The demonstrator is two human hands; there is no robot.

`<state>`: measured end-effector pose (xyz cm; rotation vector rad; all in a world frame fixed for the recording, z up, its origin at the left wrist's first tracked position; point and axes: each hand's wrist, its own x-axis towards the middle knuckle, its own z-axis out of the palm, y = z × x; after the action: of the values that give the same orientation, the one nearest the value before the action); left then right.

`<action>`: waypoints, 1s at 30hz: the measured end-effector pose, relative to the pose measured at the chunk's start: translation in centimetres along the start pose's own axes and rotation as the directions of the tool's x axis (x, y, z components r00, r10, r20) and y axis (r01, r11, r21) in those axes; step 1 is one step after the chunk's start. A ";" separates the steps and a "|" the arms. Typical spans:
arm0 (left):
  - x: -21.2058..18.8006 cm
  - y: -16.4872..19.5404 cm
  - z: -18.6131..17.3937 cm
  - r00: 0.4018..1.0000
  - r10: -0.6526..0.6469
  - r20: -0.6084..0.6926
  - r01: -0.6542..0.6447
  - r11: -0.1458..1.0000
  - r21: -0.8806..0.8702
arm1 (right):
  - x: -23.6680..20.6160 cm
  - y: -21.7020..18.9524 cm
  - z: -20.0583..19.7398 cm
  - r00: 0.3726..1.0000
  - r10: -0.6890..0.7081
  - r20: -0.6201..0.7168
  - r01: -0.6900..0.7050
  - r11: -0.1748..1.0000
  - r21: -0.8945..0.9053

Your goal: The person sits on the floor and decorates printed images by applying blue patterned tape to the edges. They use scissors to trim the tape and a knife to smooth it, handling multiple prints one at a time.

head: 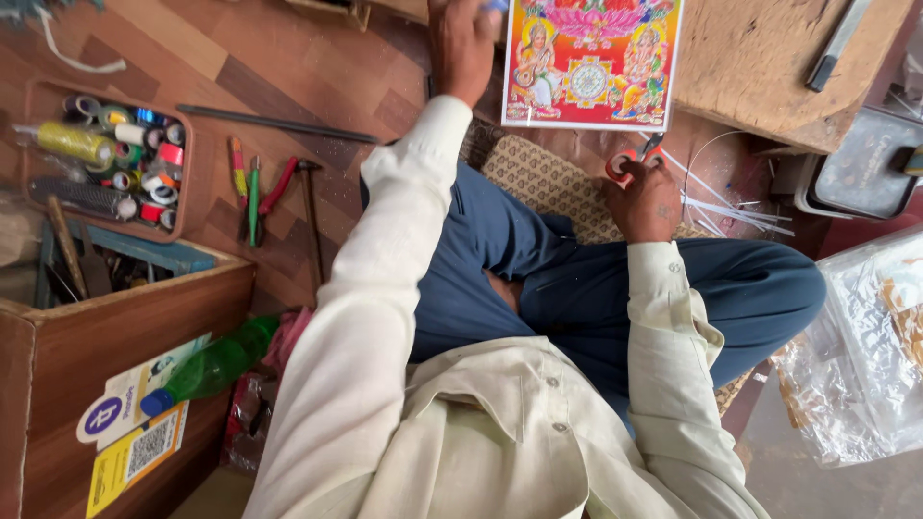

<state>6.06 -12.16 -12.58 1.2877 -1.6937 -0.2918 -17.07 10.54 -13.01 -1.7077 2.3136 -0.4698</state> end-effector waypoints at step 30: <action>-13.2 7.0 -4.2 0.686 0.057 0.725 0.222 0.933 -0.282 | -2.0 -2.6 3.6 0.982 0.166 0.088 -0.112 0.140 0.984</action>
<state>4.87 3.27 -12.79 1.0251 -2.0944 -1.2542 -12.86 11.32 -15.37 -0.7125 1.3466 -1.5612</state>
